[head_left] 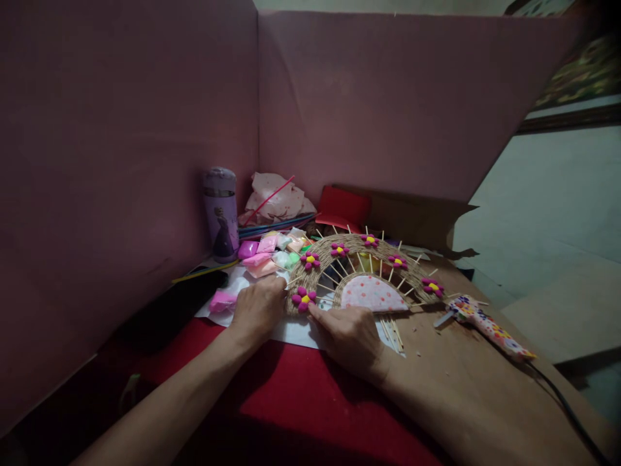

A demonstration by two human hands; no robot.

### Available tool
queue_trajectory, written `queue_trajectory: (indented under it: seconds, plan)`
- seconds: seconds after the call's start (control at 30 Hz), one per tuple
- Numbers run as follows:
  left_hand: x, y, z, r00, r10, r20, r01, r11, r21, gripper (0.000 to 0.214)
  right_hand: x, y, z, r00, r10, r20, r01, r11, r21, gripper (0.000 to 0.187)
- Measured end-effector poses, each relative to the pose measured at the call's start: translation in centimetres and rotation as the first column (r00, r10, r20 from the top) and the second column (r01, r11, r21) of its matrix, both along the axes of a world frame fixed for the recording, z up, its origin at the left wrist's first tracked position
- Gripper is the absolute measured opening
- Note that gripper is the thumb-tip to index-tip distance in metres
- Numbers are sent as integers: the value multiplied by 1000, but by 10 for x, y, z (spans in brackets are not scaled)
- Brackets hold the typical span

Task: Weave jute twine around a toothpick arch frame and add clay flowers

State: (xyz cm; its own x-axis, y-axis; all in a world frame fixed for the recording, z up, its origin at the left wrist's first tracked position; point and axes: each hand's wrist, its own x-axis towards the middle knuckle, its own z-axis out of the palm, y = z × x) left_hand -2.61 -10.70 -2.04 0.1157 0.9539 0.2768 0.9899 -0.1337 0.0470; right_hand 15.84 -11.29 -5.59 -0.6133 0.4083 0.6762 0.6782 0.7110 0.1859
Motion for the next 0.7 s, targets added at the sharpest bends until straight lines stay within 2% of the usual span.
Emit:
queue_trajectory:
  seconds: [0.23, 0.7]
  plan:
    - [-2, 1, -3, 1000, -20, -4, 21, 999, 44, 18, 0, 1, 0, 1000, 14, -24, -14, 1000, 16, 30]
    - [0, 0, -2, 1000, -8, -23, 8, 1000, -4, 20, -1, 0, 2, 999, 22, -41, -22, 1000, 1, 27]
